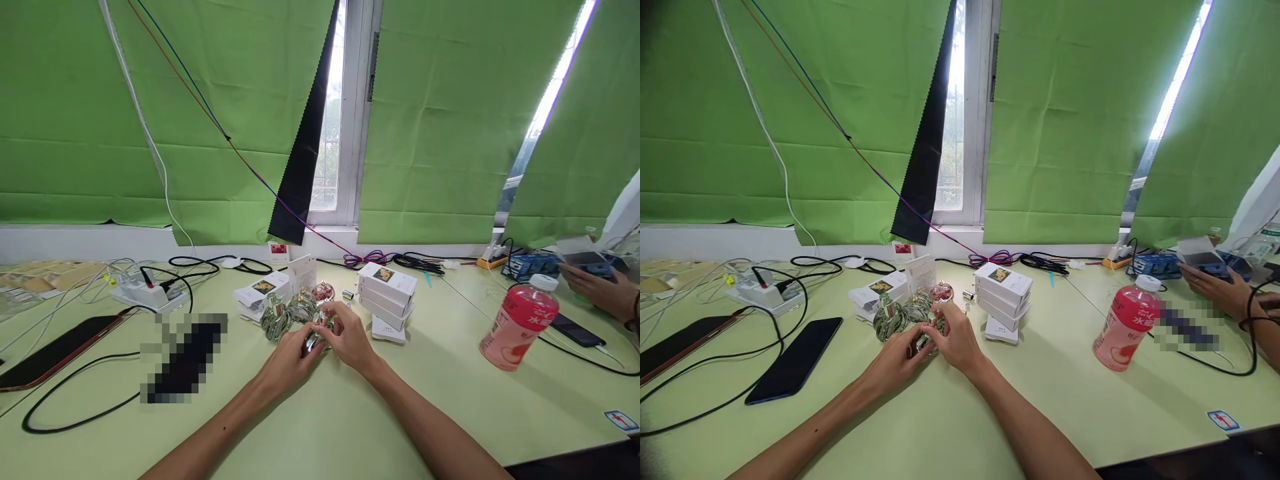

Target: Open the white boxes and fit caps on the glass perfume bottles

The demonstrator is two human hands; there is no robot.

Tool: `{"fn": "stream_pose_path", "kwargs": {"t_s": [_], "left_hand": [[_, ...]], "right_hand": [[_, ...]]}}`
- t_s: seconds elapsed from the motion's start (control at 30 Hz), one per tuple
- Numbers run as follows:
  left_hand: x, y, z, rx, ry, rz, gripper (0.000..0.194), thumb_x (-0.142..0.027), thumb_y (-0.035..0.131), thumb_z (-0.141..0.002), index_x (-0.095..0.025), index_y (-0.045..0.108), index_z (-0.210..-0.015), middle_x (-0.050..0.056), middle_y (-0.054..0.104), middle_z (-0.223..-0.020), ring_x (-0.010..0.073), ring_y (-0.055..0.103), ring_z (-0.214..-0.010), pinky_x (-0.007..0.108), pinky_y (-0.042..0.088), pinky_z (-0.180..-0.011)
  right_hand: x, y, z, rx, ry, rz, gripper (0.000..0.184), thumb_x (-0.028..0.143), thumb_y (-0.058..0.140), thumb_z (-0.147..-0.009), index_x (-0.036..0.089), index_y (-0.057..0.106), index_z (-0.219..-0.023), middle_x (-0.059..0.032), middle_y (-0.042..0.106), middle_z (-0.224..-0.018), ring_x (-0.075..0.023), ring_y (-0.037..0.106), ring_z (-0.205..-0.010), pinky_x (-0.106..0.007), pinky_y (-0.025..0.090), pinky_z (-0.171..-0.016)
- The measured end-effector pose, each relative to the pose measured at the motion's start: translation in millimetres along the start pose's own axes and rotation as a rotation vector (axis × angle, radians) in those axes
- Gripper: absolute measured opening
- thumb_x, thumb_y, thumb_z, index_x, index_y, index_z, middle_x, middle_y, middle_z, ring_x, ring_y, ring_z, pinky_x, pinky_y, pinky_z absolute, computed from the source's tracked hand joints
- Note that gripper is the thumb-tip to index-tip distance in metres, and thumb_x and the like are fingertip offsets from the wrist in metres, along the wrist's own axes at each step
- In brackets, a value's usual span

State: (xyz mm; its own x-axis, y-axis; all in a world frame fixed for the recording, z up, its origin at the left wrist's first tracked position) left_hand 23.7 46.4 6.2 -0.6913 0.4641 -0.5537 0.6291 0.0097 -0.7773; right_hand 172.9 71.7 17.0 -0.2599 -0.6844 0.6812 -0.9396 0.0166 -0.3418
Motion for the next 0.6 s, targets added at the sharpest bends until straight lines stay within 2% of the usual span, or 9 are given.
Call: {"fn": "stream_pose_path", "kwargs": {"t_s": [0.13, 0.33, 0.43, 0.6], "left_hand": [[-2.0, -0.5, -0.1, -0.004, 0.01, 0.012, 0.029, -0.042, 0.049, -0.097, -0.02, 0.059, -0.113, -0.002, 0.062, -0.069, 0.0141, 0.05, -0.055, 0.026, 0.036, -0.057], [-0.6, -0.1, 0.3, 0.009, 0.0, 0.014, 0.026, -0.041, 0.048, -0.097, -0.02, 0.058, -0.108, -0.003, 0.062, -0.07, 0.0139, 0.05, -0.055, 0.026, 0.034, -0.055], [-1.9, -0.9, 0.4, 0.01, 0.007, -0.002, 0.021, -0.038, 0.048, -0.097, -0.02, 0.058, -0.101, -0.003, 0.06, -0.069, 0.0139, 0.05, -0.056, 0.026, 0.035, -0.057], [-6.4, -3.4, -0.1, 0.009, -0.004, -0.027, 0.021, -0.037, 0.047, -0.096, -0.021, 0.058, -0.105, -0.003, 0.061, -0.071, 0.0149, 0.052, -0.058, 0.026, 0.035, -0.059]], "right_hand": [[-0.4, -0.3, 0.8, -0.008, -0.004, 0.012, 0.02, 0.03, 0.069, -0.087, 0.02, 0.061, -0.103, 0.0008, 0.061, -0.089, -0.0068, 0.039, -0.047, -0.022, 0.037, -0.048], [5.9, -4.0, 2.2, 0.005, -0.008, 0.005, 0.035, 0.029, 0.068, -0.087, 0.023, 0.06, -0.12, -0.001, 0.062, -0.093, -0.0078, 0.041, -0.047, -0.024, 0.04, -0.05], [8.8, -4.1, 2.6, 0.036, -0.039, 0.027, 0.035, 0.025, 0.063, -0.089, 0.023, 0.06, -0.124, -0.0001, 0.063, -0.088, -0.009, 0.043, -0.049, -0.024, 0.042, -0.053], [8.6, -3.8, 2.4, 0.034, -0.066, 0.043, 0.03, 0.022, 0.06, -0.09, 0.02, 0.063, -0.119, -0.0012, 0.067, -0.088, -0.01, 0.044, -0.05, -0.025, 0.043, -0.056]]}}
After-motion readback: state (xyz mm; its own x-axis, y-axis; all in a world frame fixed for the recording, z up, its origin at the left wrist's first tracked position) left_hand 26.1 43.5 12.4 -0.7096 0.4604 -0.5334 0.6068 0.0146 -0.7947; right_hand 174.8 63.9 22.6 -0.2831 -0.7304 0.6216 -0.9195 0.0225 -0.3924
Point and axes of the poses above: each hand's wrist, its own z-axis away from the middle knuckle, its own y-axis out of the palm, x = y × z, the point moved 4 cm from there along -z, towards the middle knuckle
